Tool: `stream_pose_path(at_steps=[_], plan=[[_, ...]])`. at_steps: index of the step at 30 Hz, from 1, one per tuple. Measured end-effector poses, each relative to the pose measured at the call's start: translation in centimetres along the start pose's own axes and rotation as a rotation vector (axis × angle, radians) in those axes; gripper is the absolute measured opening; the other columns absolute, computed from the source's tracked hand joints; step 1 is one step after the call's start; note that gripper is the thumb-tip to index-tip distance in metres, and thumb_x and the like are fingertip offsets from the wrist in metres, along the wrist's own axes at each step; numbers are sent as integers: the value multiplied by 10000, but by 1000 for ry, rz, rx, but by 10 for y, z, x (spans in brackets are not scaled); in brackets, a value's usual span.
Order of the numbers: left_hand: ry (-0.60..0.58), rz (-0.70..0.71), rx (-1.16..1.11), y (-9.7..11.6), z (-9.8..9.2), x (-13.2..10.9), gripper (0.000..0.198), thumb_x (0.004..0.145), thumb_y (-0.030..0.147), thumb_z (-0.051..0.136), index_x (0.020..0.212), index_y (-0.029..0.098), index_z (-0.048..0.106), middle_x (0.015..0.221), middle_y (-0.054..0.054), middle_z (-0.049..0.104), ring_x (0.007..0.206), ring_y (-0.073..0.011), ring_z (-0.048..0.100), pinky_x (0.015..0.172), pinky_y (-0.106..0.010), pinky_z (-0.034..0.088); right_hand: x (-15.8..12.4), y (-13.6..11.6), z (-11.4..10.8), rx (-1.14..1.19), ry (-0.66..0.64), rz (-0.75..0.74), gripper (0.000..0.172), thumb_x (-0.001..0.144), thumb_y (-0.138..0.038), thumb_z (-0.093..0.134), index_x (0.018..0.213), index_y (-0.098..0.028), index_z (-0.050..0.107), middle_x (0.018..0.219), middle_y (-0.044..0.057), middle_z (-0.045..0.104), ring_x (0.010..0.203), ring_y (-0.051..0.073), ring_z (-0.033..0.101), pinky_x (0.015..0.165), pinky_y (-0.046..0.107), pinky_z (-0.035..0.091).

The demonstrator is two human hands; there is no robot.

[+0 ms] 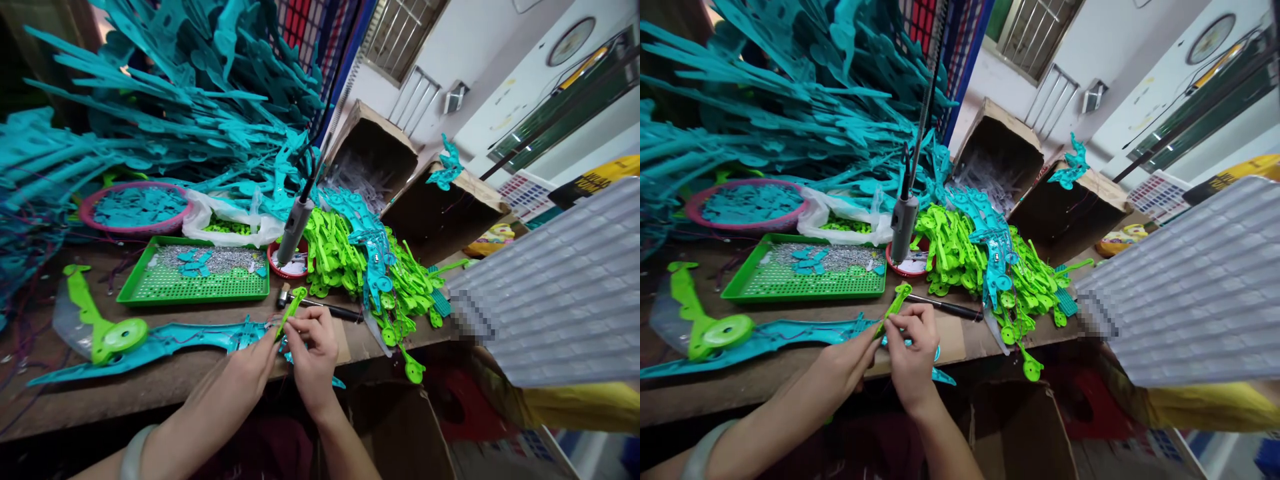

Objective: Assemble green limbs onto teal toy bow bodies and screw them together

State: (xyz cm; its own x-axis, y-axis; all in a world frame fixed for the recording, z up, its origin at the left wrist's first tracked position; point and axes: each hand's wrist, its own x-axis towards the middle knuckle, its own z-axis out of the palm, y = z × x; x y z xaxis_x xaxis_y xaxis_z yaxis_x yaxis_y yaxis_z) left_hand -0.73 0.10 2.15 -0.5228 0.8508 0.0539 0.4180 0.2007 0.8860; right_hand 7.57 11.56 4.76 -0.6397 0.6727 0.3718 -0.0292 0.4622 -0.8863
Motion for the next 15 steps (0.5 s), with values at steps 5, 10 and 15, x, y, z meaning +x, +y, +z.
stream_pose_path(at_steps=[5,10,15], plan=[[-141,-16,-145,0,3,-7,461,1033,449,283,1234,192,609,591,17,581,506,-174,596,584,-274,472,1,-1,-11,89,-88,79,65,863,-272,701,839,-247,756,984,69,560,910,191,601,651,267,561],[-123,2,-195,3,7,-13,441,1019,464,329,1209,195,622,628,9,612,501,-161,597,562,-264,472,-2,5,-11,381,-34,319,201,760,-313,793,808,-213,625,857,17,575,720,140,570,547,224,530],[-263,15,-163,7,-7,3,440,1029,465,309,1010,201,661,610,2,642,502,-170,622,607,-282,514,9,10,-18,419,-167,405,292,762,-378,782,957,-213,641,831,12,645,693,143,583,585,242,530]])
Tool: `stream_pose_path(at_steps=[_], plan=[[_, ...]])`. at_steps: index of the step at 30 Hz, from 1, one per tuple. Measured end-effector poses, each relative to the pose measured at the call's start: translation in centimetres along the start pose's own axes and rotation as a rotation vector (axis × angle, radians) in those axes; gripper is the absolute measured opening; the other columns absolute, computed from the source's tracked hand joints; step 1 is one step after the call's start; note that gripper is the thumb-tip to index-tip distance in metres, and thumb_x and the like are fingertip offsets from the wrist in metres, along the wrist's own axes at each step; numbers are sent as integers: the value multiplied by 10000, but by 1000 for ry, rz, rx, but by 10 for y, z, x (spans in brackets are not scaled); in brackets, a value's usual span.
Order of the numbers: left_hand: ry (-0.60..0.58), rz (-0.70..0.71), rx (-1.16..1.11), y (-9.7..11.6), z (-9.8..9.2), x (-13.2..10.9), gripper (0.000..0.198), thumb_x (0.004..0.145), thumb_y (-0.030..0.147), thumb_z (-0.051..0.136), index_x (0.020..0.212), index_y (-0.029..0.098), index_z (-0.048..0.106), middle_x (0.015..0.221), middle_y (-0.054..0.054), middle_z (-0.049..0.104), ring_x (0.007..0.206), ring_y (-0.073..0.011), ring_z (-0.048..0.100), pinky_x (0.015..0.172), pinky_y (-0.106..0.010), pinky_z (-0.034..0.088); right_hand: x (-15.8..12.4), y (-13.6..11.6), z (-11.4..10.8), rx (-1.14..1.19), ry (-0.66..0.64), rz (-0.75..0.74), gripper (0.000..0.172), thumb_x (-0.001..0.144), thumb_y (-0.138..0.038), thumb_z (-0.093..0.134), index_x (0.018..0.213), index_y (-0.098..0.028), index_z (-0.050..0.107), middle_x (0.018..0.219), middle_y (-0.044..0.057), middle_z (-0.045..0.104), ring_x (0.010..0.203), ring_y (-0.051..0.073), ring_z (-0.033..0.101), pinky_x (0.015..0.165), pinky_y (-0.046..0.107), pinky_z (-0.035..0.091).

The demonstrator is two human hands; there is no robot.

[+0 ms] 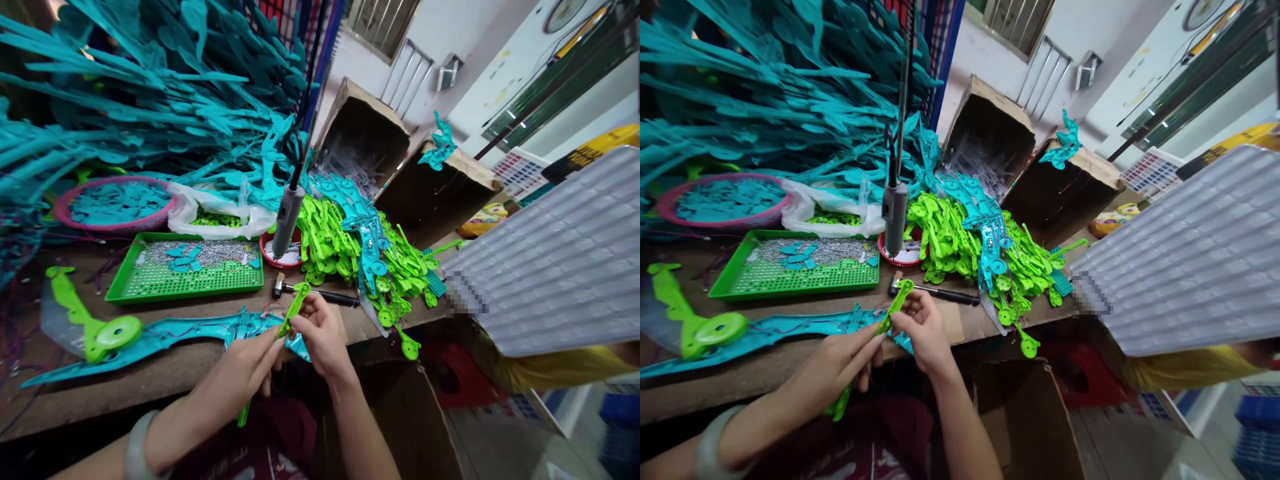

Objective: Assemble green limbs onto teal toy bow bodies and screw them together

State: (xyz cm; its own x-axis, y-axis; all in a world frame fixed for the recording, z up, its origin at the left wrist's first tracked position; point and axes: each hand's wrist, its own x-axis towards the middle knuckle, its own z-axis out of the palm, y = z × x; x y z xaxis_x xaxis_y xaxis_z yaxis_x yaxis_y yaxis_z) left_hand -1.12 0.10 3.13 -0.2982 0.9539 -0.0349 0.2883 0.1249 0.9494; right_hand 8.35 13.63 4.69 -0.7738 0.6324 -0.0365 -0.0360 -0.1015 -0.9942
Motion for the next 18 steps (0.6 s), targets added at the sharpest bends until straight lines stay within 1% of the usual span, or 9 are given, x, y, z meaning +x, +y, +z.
stream_pose_path(at_steps=[3,5,7,8,10,12,13,15,18], plan=[[29,147,143,-3,-30,19,420,991,509,442,1138,195,679,1037,-86,751,967,-270,708,931,-399,524,0,-19,-15,-199,12,-115,174,847,-387,708,893,-220,695,800,15,656,712,159,592,683,292,547],[235,216,124,-6,-43,34,550,949,565,519,1338,182,584,1431,-132,575,1349,-330,501,1155,-491,353,-6,-38,-24,-299,174,-292,142,883,-363,687,955,-242,702,858,17,677,733,161,613,748,324,563],[353,265,-94,-6,-39,48,747,951,653,457,1525,187,355,1613,-138,341,1485,-322,317,1213,-505,259,-15,-58,-28,-405,377,-592,150,926,-356,648,1044,-268,675,939,26,686,757,169,643,768,361,587],[318,293,-240,-4,-31,54,822,943,698,427,1572,202,242,1636,-137,292,1493,-312,305,1205,-495,282,-19,-67,-28,-472,461,-785,147,944,-354,625,1069,-284,657,965,28,683,772,177,659,760,379,600],[87,336,-493,4,-7,59,963,877,760,494,1595,225,139,1589,-154,379,1431,-308,416,1135,-469,393,-25,-83,-27,-637,557,-1168,165,944,-335,627,1108,-323,632,990,17,668,825,191,686,746,385,615],[-105,271,-582,15,15,55,958,821,706,637,1555,205,279,1350,-151,621,1210,-288,613,984,-403,506,-28,-91,-31,-760,641,-1499,227,923,-316,659,1144,-352,621,990,-5,650,822,169,691,722,339,612],[-108,216,-568,19,21,50,845,834,650,662,1493,192,397,1187,-122,694,1066,-256,666,896,-356,529,-30,-92,-36,-744,713,-1577,227,919,-308,665,1137,-351,622,988,-14,639,781,144,682,695,307,602],[19,135,-431,22,23,39,529,903,559,620,1275,182,609,984,-70,716,896,-206,664,797,-295,511,-35,-83,-52,-514,853,-1405,160,928,-318,647,1082,-313,603,961,-21,615,678,97,640,606,247,565],[110,153,-74,6,15,27,317,955,478,553,990,200,701,947,-50,708,891,-206,637,805,-289,476,-45,-47,-83,-70,814,-585,191,885,-350,652,955,-261,499,800,-42,557,532,66,552,431,173,451]])
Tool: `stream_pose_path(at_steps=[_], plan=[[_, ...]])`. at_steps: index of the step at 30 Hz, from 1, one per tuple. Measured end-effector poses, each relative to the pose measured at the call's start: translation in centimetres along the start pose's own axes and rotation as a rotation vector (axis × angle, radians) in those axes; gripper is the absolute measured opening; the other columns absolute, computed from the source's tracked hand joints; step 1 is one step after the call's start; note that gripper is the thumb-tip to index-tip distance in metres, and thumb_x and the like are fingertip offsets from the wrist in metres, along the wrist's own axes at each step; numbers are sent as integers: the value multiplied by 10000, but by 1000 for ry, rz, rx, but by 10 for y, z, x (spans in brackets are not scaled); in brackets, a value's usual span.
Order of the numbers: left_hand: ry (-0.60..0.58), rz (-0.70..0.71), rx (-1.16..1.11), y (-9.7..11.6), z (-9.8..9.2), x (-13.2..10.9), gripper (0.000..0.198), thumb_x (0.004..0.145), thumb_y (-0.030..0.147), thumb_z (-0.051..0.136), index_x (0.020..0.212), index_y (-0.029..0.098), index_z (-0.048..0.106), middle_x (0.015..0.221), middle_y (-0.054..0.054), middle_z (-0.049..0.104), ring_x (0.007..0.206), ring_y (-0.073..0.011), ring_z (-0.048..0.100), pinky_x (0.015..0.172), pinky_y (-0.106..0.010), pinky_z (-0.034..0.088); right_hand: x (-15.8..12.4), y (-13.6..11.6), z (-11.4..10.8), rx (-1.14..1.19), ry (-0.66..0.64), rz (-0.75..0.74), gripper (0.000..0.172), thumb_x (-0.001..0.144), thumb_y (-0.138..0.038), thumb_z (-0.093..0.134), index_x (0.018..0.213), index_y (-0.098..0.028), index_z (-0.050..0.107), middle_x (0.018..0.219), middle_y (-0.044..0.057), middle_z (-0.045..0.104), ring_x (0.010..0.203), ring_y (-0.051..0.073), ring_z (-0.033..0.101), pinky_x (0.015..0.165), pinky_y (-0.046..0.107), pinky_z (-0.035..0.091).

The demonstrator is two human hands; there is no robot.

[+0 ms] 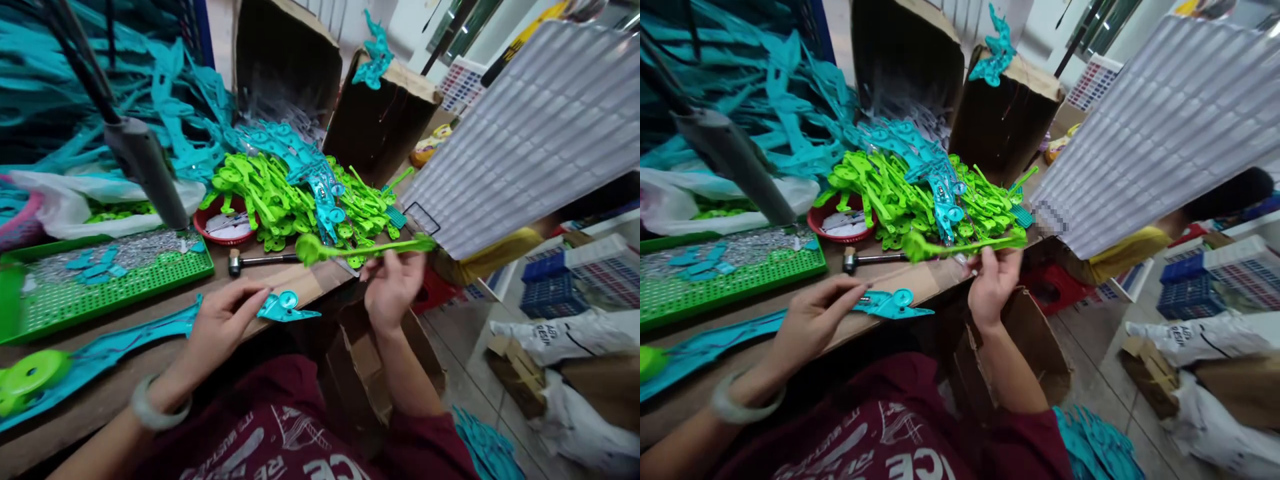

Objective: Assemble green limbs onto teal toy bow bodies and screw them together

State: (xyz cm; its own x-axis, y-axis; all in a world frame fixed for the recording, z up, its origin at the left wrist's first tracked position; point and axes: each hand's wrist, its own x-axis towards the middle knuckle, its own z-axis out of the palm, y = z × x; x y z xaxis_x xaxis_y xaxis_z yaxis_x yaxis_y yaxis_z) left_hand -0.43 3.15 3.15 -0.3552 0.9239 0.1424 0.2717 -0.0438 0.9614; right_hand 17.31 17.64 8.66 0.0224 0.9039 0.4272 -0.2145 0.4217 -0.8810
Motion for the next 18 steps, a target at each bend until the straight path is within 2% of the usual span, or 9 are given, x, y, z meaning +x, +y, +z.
stream_pose_path(at_steps=[1,2,5,8,10,13,18], plan=[[-48,36,121,-9,-2,-2,299,963,455,537,959,205,702,927,-50,698,883,-207,632,807,-294,466,-3,15,-11,-8,-43,201,224,855,-351,666,911,-247,475,737,-54,530,494,65,527,389,160,419],[-98,76,231,-19,-4,-4,299,973,436,509,946,209,701,901,-50,680,853,-204,624,788,-297,458,-7,31,-20,-17,-69,334,247,827,-350,678,866,-236,462,682,-65,505,467,67,511,363,156,407],[-205,165,470,-50,-3,-9,339,1002,381,411,893,207,681,887,-55,617,768,-181,593,717,-294,438,-18,71,-37,-44,-98,541,299,772,-367,707,771,-218,448,597,-76,490,440,78,520,347,168,451],[-270,160,520,-67,-11,-18,353,1017,356,390,846,208,662,900,-54,611,759,-172,602,699,-287,445,-26,94,-38,-48,-117,696,363,727,-425,753,764,-212,461,581,-71,525,444,88,552,360,183,502],[-268,157,502,-68,-20,-25,334,1021,352,411,866,212,672,875,-45,617,756,-168,620,682,-276,448,-28,100,-35,-50,-139,774,398,710,-454,779,764,-207,472,577,-63,550,440,92,567,364,187,517],[-182,226,500,-58,-31,-34,241,1008,319,482,974,207,693,800,-21,623,686,-149,631,628,-253,439,-28,104,-31,-57,-164,850,416,711,-464,798,776,-201,482,582,-56,575,429,93,578,356,184,520],[-84,391,520,-43,-24,-37,183,1010,287,544,1124,204,661,809,-10,694,695,-143,684,661,-236,459,-21,104,-33,-81,-187,932,420,706,-451,809,789,-197,485,585,-48,608,420,104,593,363,208,546]])
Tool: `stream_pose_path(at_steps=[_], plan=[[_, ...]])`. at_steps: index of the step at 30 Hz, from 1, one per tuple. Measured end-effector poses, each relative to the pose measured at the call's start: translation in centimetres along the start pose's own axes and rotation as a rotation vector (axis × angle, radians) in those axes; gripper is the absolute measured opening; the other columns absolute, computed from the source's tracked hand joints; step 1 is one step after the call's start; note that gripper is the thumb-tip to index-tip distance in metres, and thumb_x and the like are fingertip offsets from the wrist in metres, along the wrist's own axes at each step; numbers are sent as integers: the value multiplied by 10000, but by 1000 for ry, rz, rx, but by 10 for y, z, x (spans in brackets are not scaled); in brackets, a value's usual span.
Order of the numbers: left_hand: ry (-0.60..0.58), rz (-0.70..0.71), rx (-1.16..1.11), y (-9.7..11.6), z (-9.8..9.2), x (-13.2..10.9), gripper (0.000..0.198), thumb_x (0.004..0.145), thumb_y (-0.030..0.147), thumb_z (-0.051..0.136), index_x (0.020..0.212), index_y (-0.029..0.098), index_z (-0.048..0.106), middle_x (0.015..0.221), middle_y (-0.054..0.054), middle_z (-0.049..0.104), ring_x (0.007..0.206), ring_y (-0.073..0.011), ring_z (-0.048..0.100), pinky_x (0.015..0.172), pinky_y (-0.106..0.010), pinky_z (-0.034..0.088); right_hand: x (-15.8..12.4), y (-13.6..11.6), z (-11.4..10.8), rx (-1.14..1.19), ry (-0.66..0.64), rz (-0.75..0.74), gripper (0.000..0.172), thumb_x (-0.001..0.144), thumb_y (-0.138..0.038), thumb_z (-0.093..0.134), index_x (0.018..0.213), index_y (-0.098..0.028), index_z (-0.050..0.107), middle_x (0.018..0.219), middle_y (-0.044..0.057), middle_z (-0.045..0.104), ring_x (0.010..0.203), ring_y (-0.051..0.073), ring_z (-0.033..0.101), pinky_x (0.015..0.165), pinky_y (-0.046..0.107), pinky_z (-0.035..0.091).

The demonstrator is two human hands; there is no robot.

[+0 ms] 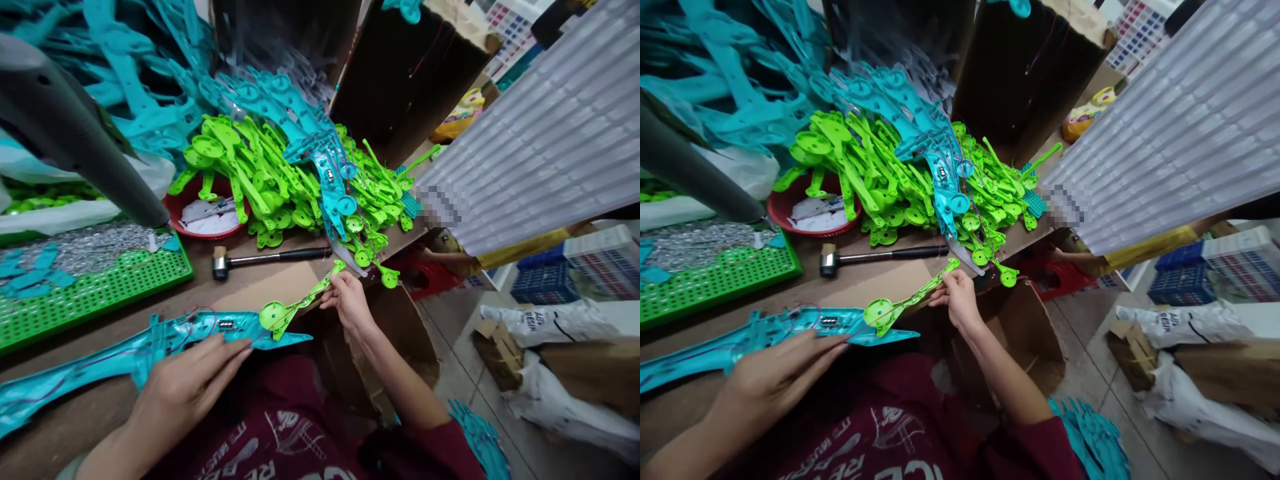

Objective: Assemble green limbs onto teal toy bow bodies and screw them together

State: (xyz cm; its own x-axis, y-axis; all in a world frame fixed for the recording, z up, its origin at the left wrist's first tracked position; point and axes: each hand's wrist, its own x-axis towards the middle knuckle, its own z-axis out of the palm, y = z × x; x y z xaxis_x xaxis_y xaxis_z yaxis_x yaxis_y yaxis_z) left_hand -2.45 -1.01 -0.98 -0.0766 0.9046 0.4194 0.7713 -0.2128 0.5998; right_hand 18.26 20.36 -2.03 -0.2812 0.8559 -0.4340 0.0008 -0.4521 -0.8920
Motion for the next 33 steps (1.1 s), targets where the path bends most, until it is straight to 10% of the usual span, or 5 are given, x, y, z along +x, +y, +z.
stream_pose_path(at_steps=[13,23,28,33], plan=[[-31,-107,-134,12,5,12,113,1002,294,533,991,222,619,757,14,644,672,-128,668,659,-227,482,14,-4,14,-77,-43,62,348,772,-401,749,829,-196,473,571,-55,608,425,120,627,401,221,569],[-114,67,111,-2,21,12,181,1041,196,443,989,155,611,889,-69,618,744,-183,633,688,-315,472,15,-5,10,-186,-21,26,350,821,-439,694,918,-211,447,598,-77,576,378,113,563,326,200,472],[-178,180,127,-4,23,19,145,1007,103,457,936,131,581,1226,-164,619,1089,-308,595,876,-420,460,-12,1,11,-643,38,-645,209,907,-245,636,1059,-215,496,789,-25,579,592,96,569,510,195,492],[-146,177,117,-3,21,25,88,995,82,496,978,121,574,1208,-132,647,1064,-254,604,943,-392,434,-25,10,5,-1064,-452,-1084,97,964,-180,568,1047,-151,608,960,101,619,857,167,592,738,284,543]])
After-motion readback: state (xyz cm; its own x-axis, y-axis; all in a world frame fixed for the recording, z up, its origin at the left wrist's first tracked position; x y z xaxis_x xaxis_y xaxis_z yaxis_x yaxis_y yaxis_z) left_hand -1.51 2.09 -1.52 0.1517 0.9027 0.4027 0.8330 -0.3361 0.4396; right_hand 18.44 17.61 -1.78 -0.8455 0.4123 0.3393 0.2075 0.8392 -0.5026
